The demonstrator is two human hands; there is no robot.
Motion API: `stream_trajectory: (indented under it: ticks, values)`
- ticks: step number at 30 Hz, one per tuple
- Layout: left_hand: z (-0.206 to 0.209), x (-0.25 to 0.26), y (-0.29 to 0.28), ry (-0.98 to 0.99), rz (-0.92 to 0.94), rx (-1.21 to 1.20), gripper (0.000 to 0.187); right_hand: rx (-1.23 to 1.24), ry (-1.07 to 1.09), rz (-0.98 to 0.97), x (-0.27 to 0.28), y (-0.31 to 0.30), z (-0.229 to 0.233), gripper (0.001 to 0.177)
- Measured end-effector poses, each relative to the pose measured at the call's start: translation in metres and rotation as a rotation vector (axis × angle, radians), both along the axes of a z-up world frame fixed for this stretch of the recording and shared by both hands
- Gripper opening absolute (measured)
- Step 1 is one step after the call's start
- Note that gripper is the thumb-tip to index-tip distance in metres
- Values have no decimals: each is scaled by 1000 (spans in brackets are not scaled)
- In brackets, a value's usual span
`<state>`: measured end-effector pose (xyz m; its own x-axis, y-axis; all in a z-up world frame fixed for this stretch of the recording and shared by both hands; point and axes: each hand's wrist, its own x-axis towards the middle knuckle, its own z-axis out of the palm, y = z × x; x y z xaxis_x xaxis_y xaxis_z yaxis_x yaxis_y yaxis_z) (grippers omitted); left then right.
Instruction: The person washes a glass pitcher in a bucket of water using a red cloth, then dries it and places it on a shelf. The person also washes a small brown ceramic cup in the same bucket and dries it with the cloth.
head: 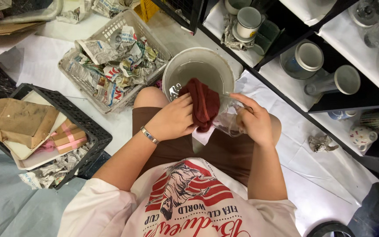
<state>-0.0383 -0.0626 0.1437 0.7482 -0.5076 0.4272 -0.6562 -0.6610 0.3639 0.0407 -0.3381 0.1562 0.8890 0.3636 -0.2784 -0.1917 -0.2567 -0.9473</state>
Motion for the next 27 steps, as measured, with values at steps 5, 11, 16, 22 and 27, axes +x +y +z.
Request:
stream_trajectory:
  ticks: [5,11,16,22,27]
  values:
    - [16,5,6,56,-16,44,54,39,41,131,3,-19,-2,45]
    - [-19,1,-7,9,174,-287,49,-8,-51,219,5,-5,5,47]
    - [-59,-20,-16,61,333,-421,46,-256,-205,431,-1,27,53,50]
    - [-62,-48,-22,55,383,-514,74,-375,-712,870,32,34,147,60]
    - [-48,-54,-24,605,283,-986,92,2,-848,681,62,-1,165,38]
